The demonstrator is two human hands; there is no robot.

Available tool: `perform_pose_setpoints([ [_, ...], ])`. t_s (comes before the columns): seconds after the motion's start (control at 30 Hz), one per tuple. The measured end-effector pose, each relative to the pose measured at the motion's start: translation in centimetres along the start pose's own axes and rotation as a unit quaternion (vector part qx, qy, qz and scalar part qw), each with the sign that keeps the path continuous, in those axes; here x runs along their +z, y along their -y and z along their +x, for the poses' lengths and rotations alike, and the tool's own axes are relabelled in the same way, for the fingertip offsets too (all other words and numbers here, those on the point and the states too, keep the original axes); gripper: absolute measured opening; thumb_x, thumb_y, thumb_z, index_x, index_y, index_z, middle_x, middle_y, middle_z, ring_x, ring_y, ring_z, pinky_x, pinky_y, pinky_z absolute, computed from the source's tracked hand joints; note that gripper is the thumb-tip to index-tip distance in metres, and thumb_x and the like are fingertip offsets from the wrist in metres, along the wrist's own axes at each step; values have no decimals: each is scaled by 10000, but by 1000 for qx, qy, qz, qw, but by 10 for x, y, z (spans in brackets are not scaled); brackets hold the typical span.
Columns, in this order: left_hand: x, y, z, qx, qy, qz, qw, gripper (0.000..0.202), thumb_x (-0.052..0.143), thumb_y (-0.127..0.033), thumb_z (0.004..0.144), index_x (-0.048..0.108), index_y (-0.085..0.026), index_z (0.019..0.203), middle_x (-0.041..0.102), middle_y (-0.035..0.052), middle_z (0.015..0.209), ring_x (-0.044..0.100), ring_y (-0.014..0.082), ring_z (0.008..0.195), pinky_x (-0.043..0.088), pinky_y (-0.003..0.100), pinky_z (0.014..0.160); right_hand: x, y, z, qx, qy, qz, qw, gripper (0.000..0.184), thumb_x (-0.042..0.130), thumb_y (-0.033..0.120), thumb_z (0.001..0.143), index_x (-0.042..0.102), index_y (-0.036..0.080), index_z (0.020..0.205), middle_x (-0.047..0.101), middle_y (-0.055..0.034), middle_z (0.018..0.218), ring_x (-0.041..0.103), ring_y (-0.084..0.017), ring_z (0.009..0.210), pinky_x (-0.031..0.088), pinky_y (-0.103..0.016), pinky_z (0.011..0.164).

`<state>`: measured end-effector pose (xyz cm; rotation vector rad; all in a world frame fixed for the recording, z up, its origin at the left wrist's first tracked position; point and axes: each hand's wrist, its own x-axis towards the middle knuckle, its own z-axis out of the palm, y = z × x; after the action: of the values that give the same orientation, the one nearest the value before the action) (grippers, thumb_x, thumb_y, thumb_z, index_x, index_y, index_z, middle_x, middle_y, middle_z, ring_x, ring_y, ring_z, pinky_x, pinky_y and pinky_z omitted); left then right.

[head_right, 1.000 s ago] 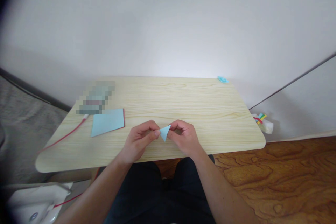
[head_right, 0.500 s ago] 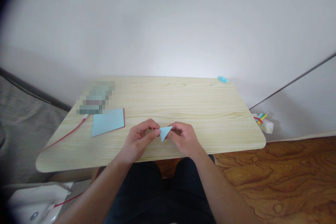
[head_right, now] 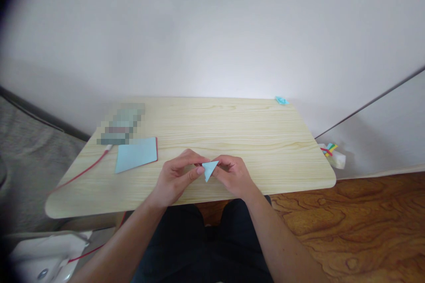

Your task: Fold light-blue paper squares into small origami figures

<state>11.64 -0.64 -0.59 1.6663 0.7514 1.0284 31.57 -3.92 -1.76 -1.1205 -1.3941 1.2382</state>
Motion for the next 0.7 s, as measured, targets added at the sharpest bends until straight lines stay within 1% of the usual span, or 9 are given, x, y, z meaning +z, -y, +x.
perform_pose_setpoints([
  [0.1, 0, 2, 0, 2, -3, 1, 1000, 196, 725, -273, 877, 784, -261, 1063, 717, 74, 934, 596, 219, 921, 466, 385, 884, 1, 4, -1, 1, 8, 3, 1000, 251, 681, 448, 910, 772, 214, 896, 754, -39, 860, 665, -188, 808, 502, -312, 773],
  [0.23, 0, 1, 0, -8, -14, -5, 1000, 160, 713, -276, 888, 776, -238, 1030, 712, 66, 905, 600, 207, 900, 461, 366, 867, 2, 8, -2, -4, 18, -15, 1000, 265, 631, 419, 946, 761, 213, 841, 738, -36, 848, 661, -194, 831, 495, -319, 791],
  [0.33, 0, 1, 0, -26, -22, -19, 999, 138, 699, -304, 897, 763, -213, 978, 698, 60, 866, 595, 198, 867, 459, 347, 838, 3, 9, -3, -6, 19, -31, 999, 247, 626, 392, 947, 759, 213, 841, 734, -35, 840, 662, -203, 841, 494, -326, 794],
  [0.43, 0, 3, 1, -57, -32, -36, 997, 170, 701, -343, 892, 741, -196, 969, 694, 57, 871, 598, 190, 847, 462, 330, 811, 4, 9, -4, -12, 20, -45, 999, 198, 629, 342, 935, 762, 216, 860, 737, -31, 840, 667, -206, 846, 490, -329, 803],
  [0.57, 1, 10, 1, -84, -48, -45, 994, 201, 717, -374, 874, 722, -196, 967, 698, 48, 870, 599, 176, 818, 463, 306, 773, 2, 8, -4, -21, -19, -36, 999, 136, 633, 283, 903, 750, 217, 888, 730, -25, 844, 654, -203, 835, 483, -323, 784],
  [0.63, 1, 11, 1, -89, -49, -41, 994, 204, 720, -380, 870, 718, -196, 959, 693, 42, 852, 591, 168, 796, 461, 296, 750, 1, 7, -4, -29, -31, -19, 999, 136, 625, 295, 906, 735, 216, 903, 717, -25, 849, 640, -197, 826, 480, -320, 772],
  [0.7, 2, 12, 1, -91, -49, -35, 994, 208, 719, -384, 869, 718, -193, 952, 683, 39, 836, 584, 164, 787, 461, 291, 741, 0, 5, -4, -30, -30, -10, 999, 138, 640, 322, 907, 726, 216, 919, 706, -25, 851, 628, -192, 822, 475, -317, 763],
])
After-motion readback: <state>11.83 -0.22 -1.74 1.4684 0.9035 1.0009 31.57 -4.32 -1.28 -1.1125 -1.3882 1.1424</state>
